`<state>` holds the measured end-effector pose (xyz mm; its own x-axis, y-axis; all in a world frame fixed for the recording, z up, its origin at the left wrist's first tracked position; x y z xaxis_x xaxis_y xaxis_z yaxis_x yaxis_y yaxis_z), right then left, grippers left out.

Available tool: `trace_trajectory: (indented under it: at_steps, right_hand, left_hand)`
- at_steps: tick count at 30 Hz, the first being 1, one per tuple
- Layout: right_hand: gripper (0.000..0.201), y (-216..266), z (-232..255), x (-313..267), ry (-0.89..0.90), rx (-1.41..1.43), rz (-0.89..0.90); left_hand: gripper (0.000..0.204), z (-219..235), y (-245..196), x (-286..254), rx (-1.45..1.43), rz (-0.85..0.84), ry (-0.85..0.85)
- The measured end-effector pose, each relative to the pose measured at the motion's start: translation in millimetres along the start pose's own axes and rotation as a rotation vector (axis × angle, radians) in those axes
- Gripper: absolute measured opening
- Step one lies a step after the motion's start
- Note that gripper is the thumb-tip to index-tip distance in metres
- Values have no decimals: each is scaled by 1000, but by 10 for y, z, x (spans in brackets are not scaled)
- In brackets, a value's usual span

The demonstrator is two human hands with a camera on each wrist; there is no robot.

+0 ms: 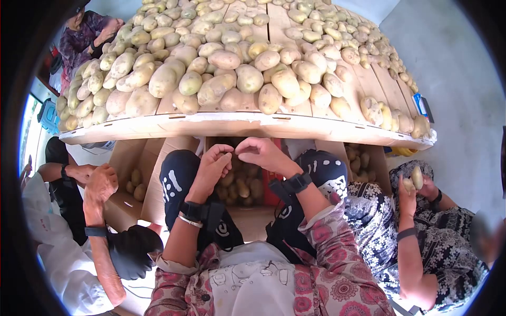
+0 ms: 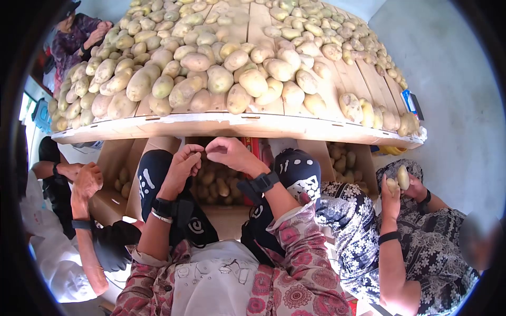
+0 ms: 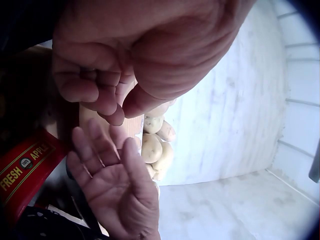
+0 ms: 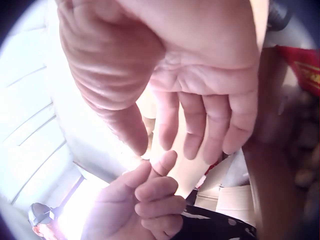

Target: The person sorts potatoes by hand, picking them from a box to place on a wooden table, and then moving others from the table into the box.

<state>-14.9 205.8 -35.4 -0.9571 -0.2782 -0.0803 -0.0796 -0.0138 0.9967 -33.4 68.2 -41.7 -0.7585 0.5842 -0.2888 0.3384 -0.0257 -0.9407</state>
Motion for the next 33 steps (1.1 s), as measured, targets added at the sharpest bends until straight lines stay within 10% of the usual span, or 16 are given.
trace_trajectory:
  at_steps: [14, 20, 28, 33]
  right_hand:
    - [22, 1317, 442, 435, -413, -238, 325]
    - [45, 1672, 575, 1262, -557, -1119, 210]
    - [48, 1559, 500, 1448, -421, -1314, -100]
    - [50, 1619, 608, 1456, -454, -1227, 39]
  left_hand:
    - [15, 130, -97, -85, -125, -75, 10]
    - [15, 263, -141, -146, -165, -108, 11]
    - [15, 332, -145, -214, -197, -123, 0]
    - [13, 352, -158, -222, -196, -102, -45]
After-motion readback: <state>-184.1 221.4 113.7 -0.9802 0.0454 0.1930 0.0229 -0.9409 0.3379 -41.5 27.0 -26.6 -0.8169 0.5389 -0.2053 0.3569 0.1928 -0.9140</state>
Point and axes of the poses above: each hand's wrist, its own x-axis towards the middle knuckle, its own z-axis out of the back of the hand, y = z × x, the point moved 7 cm from there along x, towards the middle knuckle, and after that the axes turned 4 degrees about y, right-handed, at the moved point
